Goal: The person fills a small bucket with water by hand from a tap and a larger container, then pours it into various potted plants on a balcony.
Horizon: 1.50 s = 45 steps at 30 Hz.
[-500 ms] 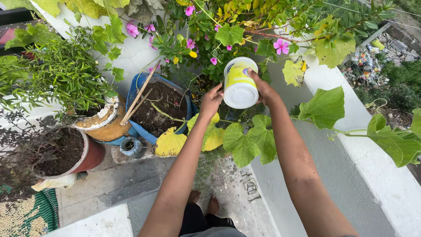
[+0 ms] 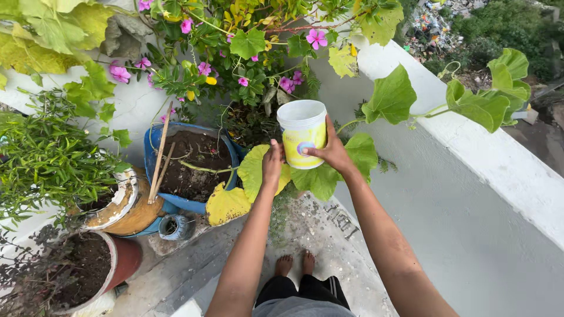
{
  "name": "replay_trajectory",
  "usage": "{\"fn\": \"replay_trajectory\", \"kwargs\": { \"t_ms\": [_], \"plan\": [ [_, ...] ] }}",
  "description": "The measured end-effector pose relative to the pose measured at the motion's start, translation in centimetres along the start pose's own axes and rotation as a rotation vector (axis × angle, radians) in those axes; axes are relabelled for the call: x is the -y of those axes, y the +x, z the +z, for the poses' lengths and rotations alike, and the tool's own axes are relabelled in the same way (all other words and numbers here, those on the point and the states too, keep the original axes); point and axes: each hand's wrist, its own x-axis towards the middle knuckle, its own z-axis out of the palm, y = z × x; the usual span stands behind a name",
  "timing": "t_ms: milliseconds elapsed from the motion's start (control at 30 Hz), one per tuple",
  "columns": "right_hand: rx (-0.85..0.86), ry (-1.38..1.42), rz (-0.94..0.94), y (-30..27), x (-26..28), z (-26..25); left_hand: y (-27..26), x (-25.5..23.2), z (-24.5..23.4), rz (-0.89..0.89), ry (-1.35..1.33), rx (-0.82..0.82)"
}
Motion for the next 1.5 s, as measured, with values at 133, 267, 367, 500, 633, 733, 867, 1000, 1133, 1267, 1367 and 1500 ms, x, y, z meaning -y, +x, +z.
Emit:
{"fn": "replay_trajectory", "kwargs": {
  "t_ms": [133, 267, 367, 500, 633, 733, 867, 1000, 1133, 1267, 1367, 1500],
  "plan": [
    [-0.166, 0.166, -0.018, -8.0, 0.5, -2.8, -4.9, 0.4, 5.6, 0.172, -0.020, 0.057],
    [-0.420, 0.064, 0.013, -16.8, -1.3, -6.8, -10.4, 1.4, 13.7, 0.323, 0.103, 0.103],
    [-0.614, -0.038, 0.091, -24.0, -3.3, -10.2, -15.6, 3.1, 19.6, 0.218, 0.204, 0.239],
    [-0.805, 0.063, 0.116, -35.9, -6.1, -14.4, -23.7, 7.0, 27.2, 0.203, 0.170, 0.485],
    [-1.015, 0.064, 0.163, -49.8, -8.0, -18.5, -33.7, 12.5, 34.9, 0.160, 0.188, 0.761],
    [-1.197, 0.118, 0.208, -60.9, -8.6, -21.0, -41.8, 16.7, 40.7, 0.105, 0.233, 0.964],
    [-1.405, 0.040, 0.215, -74.3, -9.2, -23.4, -53.0, 22.6, 47.3, 0.050, 0.260, 1.210],
    [-1.595, -0.080, 0.281, -85.5, -9.1, -24.0, -63.3, 27.3, 52.1, 0.009, 0.272, 1.408],
    [-1.766, -0.108, 0.374, -95.0, -8.6, -24.4, -72.4, 31.1, 55.7, -0.010, 0.380, 1.586],
    [-1.926, -0.063, 0.284, -102.7, -8.1, -25.3, -80.9, 35.4, 59.7, -0.035, 0.365, 1.758],
    [-2.027, -0.138, 0.390, -109.3, -8.3, -27.2, -87.3, 39.6, 62.7, -0.014, 0.424, 1.842],
    [-2.168, -0.174, 0.565, -117.2, -8.6, -28.4, -96.2, 44.4, 67.7, -0.029, 0.408, 2.021]
  ]
}}
